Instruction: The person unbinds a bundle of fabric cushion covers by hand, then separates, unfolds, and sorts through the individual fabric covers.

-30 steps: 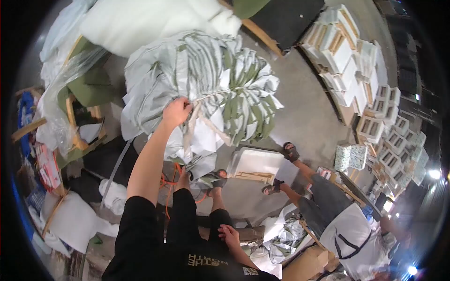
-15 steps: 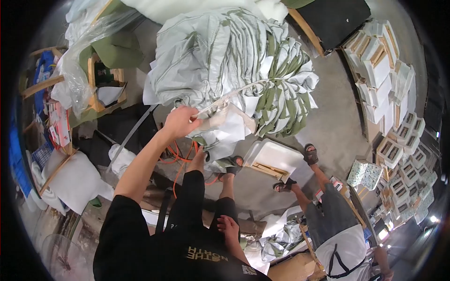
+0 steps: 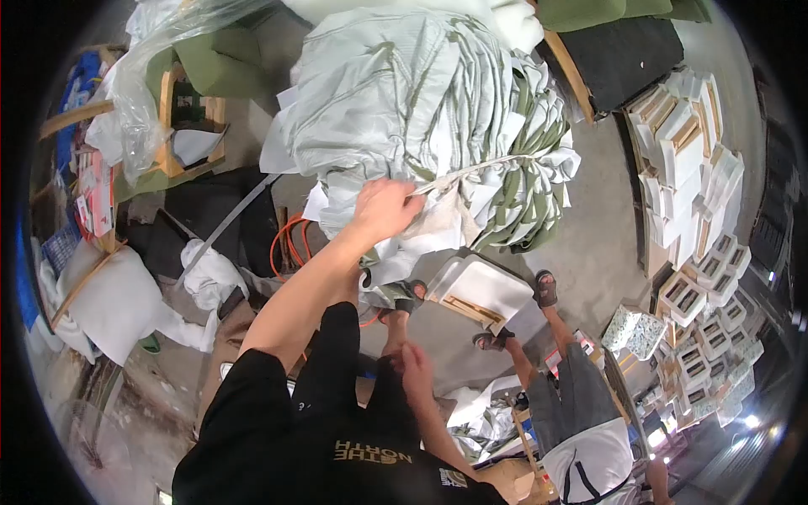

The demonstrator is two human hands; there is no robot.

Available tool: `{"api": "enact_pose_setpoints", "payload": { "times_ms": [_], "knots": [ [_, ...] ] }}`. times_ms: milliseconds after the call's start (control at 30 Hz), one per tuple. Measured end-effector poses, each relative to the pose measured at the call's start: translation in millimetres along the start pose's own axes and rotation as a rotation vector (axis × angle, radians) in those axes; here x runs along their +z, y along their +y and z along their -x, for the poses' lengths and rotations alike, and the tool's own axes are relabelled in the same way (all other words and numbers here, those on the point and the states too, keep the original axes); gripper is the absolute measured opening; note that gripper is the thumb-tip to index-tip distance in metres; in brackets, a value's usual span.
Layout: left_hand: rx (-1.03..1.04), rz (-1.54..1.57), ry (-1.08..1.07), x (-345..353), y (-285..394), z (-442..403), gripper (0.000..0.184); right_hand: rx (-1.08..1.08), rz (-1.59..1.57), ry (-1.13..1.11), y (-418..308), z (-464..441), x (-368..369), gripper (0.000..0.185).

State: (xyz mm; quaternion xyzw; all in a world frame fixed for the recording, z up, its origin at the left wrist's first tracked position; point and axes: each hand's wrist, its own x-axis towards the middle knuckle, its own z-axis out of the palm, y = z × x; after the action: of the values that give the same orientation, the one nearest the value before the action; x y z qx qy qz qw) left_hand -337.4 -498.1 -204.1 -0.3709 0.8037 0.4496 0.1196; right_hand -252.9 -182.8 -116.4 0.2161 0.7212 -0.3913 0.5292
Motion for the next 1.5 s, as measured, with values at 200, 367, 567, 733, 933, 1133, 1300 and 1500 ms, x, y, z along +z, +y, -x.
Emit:
{"api": "enact_pose_setpoints", "payload": {
  "times_ms": [200, 367, 567, 733, 933, 1133, 1300, 1500],
  "knots": [
    [0.101, 0.026, 0.092, 12.2, -18.9, 22.3, 0.039, -0.54, 0.048, 0.112, -141.6, -126.2, 13.8, 0.025],
    [0.111, 0.005, 0.058, 7.9, -21.0, 41.4, 0.034, -0.439, 0.68, 0.254, -233.9, -201.5, 60.7, 0.049],
    [0.136, 0.009, 0.001, 5.5, -21.5, 38.7, 0.027, -0.448, 0.35, 0.127, -212.8, -201.1, 45.7, 0.05],
    [0.144, -0.06, -0.061, 10.8, -15.2, 15.3, 0.025, -0.424, 0.291, 0.348, -201.7, -179.5, 45.3, 0.048],
    [0.225, -0.134, -0.049, 22.7, -21.3, 7.7, 0.028, -0.402, 0.123, 0.202, -174.9, -143.2, 15.2, 0.042],
    [0.332, -0.083, 0.009, 37.2, 13.6, -1.5, 0.026, -0.424, 0.03, 0.158, -168.0, -118.3, 24.7, 0.046],
    [0.058, 0.145, 0.02, 50.8, 12.5, -11.2, 0.025, -0.362, -0.093, 0.124, -161.1, -133.9, 21.7, 0.049],
    [-0.225, 0.3, -0.034, 51.8, -3.8, -27.2, 0.05, -0.26, -0.02, 0.047, -133.9, -177.0, 4.5, 0.037]
  ]
}}
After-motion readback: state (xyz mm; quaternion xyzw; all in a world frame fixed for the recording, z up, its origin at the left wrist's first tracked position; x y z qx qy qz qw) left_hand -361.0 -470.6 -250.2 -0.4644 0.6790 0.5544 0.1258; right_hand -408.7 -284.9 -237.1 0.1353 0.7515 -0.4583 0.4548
